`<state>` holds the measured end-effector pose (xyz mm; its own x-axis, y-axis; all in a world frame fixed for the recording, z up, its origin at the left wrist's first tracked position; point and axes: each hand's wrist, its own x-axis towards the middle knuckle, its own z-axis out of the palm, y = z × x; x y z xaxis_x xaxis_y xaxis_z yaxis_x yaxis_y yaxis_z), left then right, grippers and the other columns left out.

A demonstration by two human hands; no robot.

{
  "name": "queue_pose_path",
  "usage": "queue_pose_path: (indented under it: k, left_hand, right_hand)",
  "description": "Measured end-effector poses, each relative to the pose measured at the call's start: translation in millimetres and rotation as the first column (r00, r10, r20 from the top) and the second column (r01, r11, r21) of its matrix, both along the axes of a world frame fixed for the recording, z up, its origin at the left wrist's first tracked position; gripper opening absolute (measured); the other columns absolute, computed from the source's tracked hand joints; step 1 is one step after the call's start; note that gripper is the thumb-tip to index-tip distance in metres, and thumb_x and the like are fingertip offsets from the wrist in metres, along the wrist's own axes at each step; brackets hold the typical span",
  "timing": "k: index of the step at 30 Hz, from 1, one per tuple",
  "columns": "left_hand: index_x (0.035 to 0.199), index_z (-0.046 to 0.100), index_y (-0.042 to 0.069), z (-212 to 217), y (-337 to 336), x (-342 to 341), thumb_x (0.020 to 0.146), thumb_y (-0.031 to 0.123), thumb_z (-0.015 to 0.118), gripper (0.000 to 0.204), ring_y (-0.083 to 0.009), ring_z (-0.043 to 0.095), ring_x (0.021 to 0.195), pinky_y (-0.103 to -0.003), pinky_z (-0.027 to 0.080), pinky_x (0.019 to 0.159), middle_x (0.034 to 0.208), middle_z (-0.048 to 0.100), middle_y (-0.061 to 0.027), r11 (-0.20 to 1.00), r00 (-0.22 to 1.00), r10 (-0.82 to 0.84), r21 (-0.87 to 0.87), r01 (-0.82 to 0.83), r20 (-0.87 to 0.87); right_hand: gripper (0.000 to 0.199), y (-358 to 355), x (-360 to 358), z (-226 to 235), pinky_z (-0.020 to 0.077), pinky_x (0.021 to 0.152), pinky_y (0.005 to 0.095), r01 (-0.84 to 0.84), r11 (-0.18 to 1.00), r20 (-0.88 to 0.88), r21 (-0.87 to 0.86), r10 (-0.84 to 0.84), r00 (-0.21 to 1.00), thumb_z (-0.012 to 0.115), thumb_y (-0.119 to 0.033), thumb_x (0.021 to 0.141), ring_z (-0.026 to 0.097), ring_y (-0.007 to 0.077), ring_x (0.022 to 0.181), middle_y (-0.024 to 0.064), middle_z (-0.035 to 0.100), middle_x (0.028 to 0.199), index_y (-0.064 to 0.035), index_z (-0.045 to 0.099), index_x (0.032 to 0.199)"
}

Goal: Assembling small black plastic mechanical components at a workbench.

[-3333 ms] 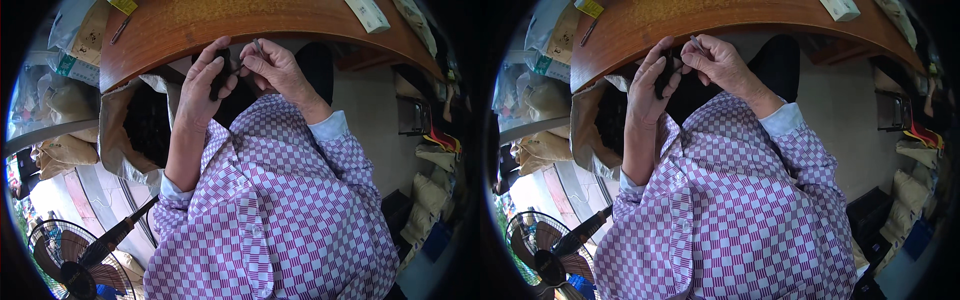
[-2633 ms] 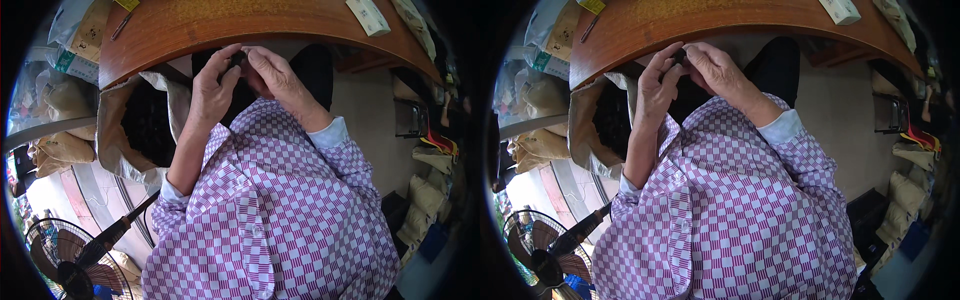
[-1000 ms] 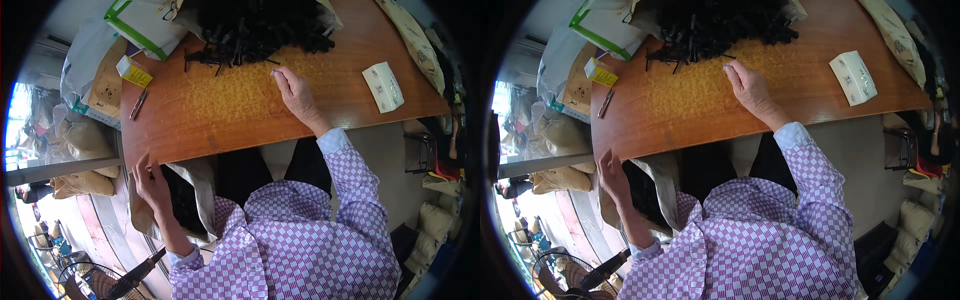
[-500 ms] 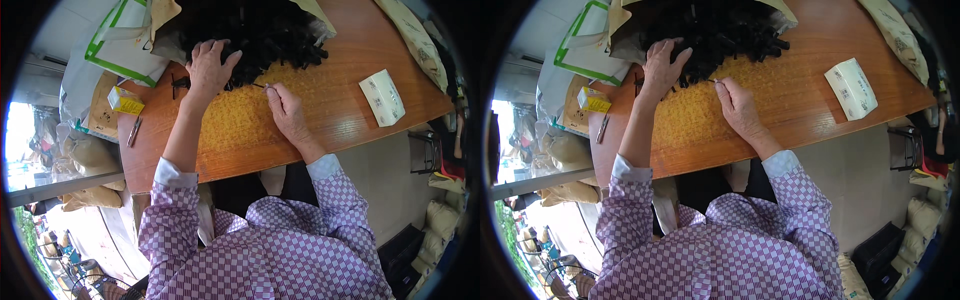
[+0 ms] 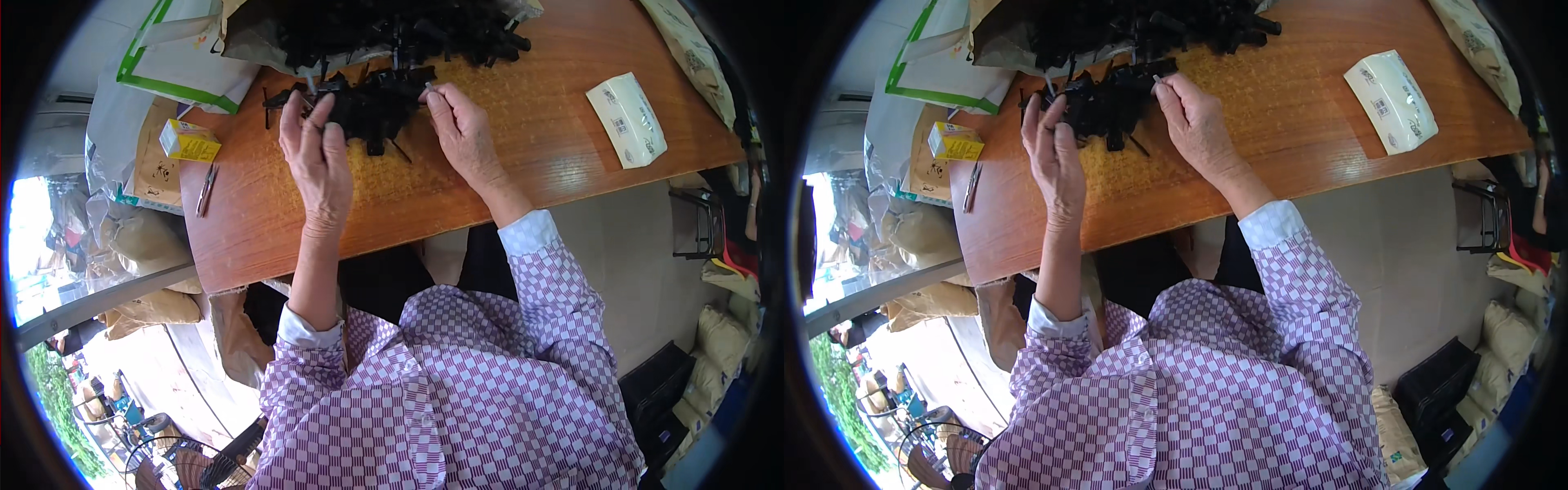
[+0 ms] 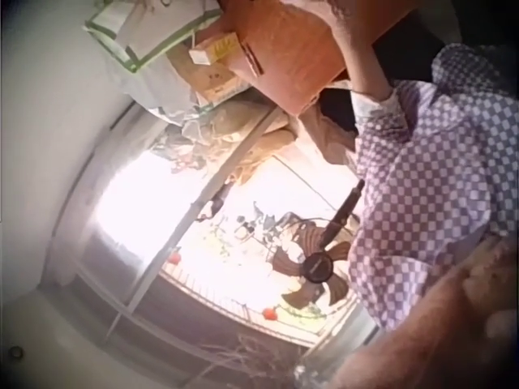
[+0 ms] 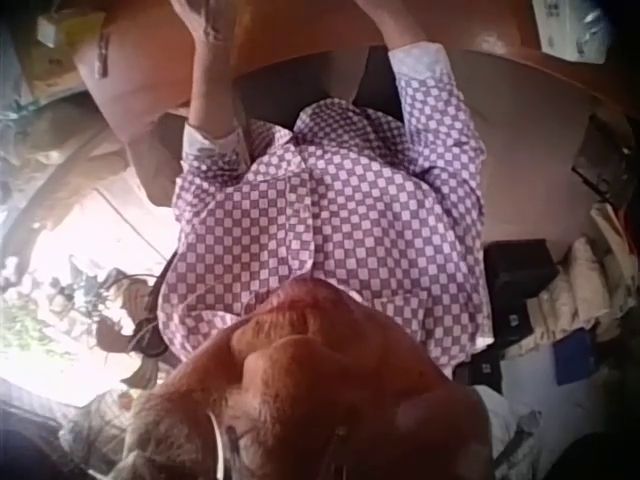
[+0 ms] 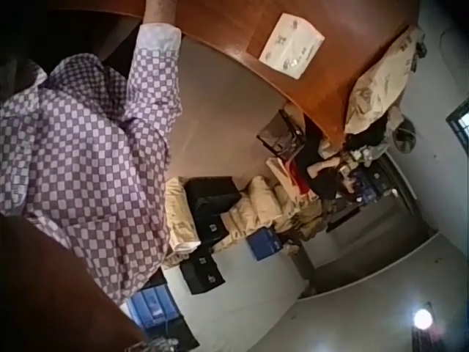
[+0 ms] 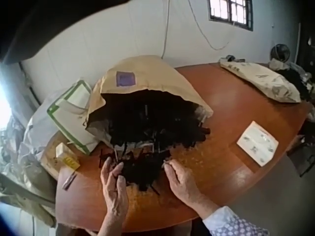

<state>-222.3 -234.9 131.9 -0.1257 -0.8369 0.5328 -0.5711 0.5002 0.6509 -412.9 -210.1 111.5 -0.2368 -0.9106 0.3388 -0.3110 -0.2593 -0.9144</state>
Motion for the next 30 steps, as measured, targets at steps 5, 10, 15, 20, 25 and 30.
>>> queue_pose_path:
  k: [5, 10, 15, 20, 25, 30]
  left_hand:
    - [0.119, 0.056, 0.002, 20, -3, 8, 0.098, 0.031, 0.043, 0.038, -0.0196, 0.053, 0.109, -0.029, 0.042, 0.093, 0.113, 0.057, -0.0104, 0.930, 0.745, 0.004, 0.276, 0.242, -0.667]
    - [0.112, 0.049, -0.002, 7, -10, 39, 0.098, 0.035, 0.042, 0.041, -0.0240, 0.063, 0.087, -0.032, 0.051, 0.075, 0.100, 0.057, -0.0144, 0.886, 0.472, 0.158, 0.336, 0.321, -0.867]
    - [0.112, 0.051, -0.001, -13, -3, 75, 0.099, 0.033, 0.040, 0.038, -0.0231, 0.060, 0.087, -0.034, 0.051, 0.075, 0.100, 0.055, -0.0123, 0.893, 0.485, 0.277, 0.408, 0.189, -0.830]
    - [0.115, 0.054, 0.003, -17, -10, 102, 0.098, 0.032, 0.041, 0.036, -0.0147, 0.054, 0.083, -0.029, 0.045, 0.069, 0.099, 0.057, -0.0080, 0.828, 0.456, 0.360, 0.504, 0.246, -0.814]
    - [0.116, 0.053, 0.001, 6, -7, 108, 0.098, 0.034, 0.042, 0.039, -0.0138, 0.055, 0.081, -0.025, 0.042, 0.066, 0.098, 0.059, -0.0067, 0.877, 0.501, 0.298, 0.440, 0.193, -0.812]
    - [0.118, 0.051, 0.000, 13, 15, 89, 0.099, 0.034, 0.040, 0.041, -0.0187, 0.064, 0.076, -0.026, 0.049, 0.062, 0.100, 0.062, -0.0099, 0.783, 0.340, 0.105, 0.289, 0.551, -0.934]
  right_hand:
    - [0.017, 0, -1, -8, 0.0335, 0.050, 0.0207, 0.010, 1.000, 0.017, 0.014, -0.010, 1.000, 0.049, -0.016, 0.097, 0.039, 0.0058, 0.055, -0.0019, 0.042, 0.061, -0.0020, 0.058, 0.094]
    - [0.015, 1, 3, -11, 0.0339, 0.049, 0.0190, 0.026, 0.998, 0.033, -0.059, -0.025, 0.999, 0.052, -0.015, 0.095, 0.041, 0.0038, 0.054, -0.0021, 0.043, 0.060, -0.0040, 0.057, 0.104]
    - [0.030, 6, 14, 6, 0.0407, 0.046, 0.0229, -0.021, 0.995, -0.474, -0.098, -0.028, 0.880, 0.059, -0.024, 0.091, 0.049, 0.0080, 0.049, 0.0000, 0.051, 0.056, -0.0094, 0.053, 0.116]
    - [0.035, -15, 24, 26, 0.0454, 0.045, 0.0315, -0.102, 0.992, -0.841, 0.074, 0.117, 0.528, 0.058, -0.036, 0.089, 0.058, 0.0177, 0.048, 0.0039, 0.058, 0.056, -0.0137, 0.054, 0.115]
    - [0.025, 2, -2, 29, 0.0466, 0.049, 0.0372, -0.017, 0.986, -0.790, 0.166, 0.143, 0.596, 0.058, -0.027, 0.089, 0.063, 0.0261, 0.057, 0.0087, 0.063, 0.065, -0.0161, 0.055, 0.111]
    - [0.029, 36, 0, 20, 0.0465, 0.052, 0.0366, 0.117, 0.993, -0.696, 0.015, -0.074, 0.714, 0.060, -0.019, 0.088, 0.062, 0.0272, 0.060, 0.0104, 0.062, 0.069, -0.0135, 0.053, 0.116]
